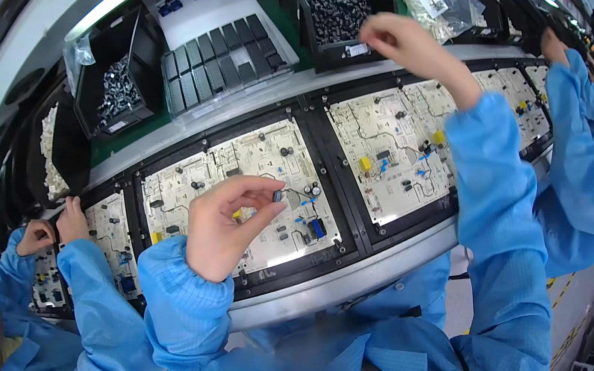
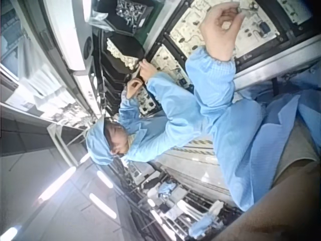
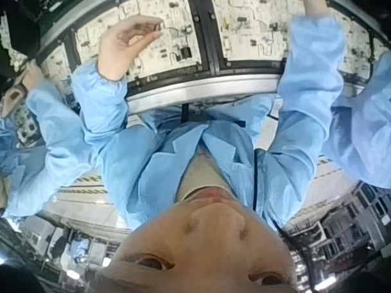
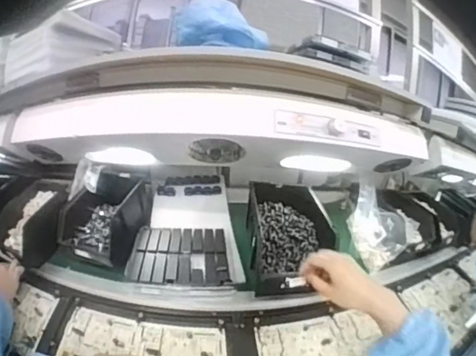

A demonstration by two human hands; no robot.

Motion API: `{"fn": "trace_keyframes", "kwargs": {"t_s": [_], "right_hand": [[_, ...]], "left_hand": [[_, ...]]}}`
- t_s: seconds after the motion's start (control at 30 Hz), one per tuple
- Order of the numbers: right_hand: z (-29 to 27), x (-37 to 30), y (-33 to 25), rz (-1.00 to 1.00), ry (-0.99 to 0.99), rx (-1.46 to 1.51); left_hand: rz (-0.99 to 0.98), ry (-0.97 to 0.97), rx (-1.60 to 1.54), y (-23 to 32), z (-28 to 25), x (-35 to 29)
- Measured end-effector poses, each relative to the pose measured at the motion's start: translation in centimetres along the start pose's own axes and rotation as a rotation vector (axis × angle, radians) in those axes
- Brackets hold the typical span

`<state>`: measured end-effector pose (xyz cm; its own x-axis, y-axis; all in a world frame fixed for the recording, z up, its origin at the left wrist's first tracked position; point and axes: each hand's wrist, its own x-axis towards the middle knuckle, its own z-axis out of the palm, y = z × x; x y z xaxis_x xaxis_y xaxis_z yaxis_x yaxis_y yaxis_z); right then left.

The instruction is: Insert electronic components into printed circuit boards on a moving assembly line.

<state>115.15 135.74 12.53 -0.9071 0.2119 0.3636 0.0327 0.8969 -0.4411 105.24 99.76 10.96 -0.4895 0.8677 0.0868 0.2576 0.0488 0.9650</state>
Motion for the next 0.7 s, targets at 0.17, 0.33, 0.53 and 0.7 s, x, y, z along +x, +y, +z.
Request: {"fn": "trace_keyframes", "kwargs": {"t_s": [0.17,0.33,0.53,0.7], "right_hand": [[2.0,5.8,4.4,-0.023,-0.173,-0.422],[1.9,6.5,4.7,-0.024,-0.235,-0.437],[1.8,6.9,5.2,0.021,-0.284,-0.369],[2.1,6.4,6.1,-0.058,-0.093,-0.343]], "left_hand": [[-0.004,-0.046,0.081,-0.2,1.0,0.0],[-0.032,-0.087,0.117,0.4,2.0,0.2],[-0.037,-0.195,0.168,1.5,6.1,0.5],[0.119,-0.27,0.274,-0.4,12.9,-0.1]]}}
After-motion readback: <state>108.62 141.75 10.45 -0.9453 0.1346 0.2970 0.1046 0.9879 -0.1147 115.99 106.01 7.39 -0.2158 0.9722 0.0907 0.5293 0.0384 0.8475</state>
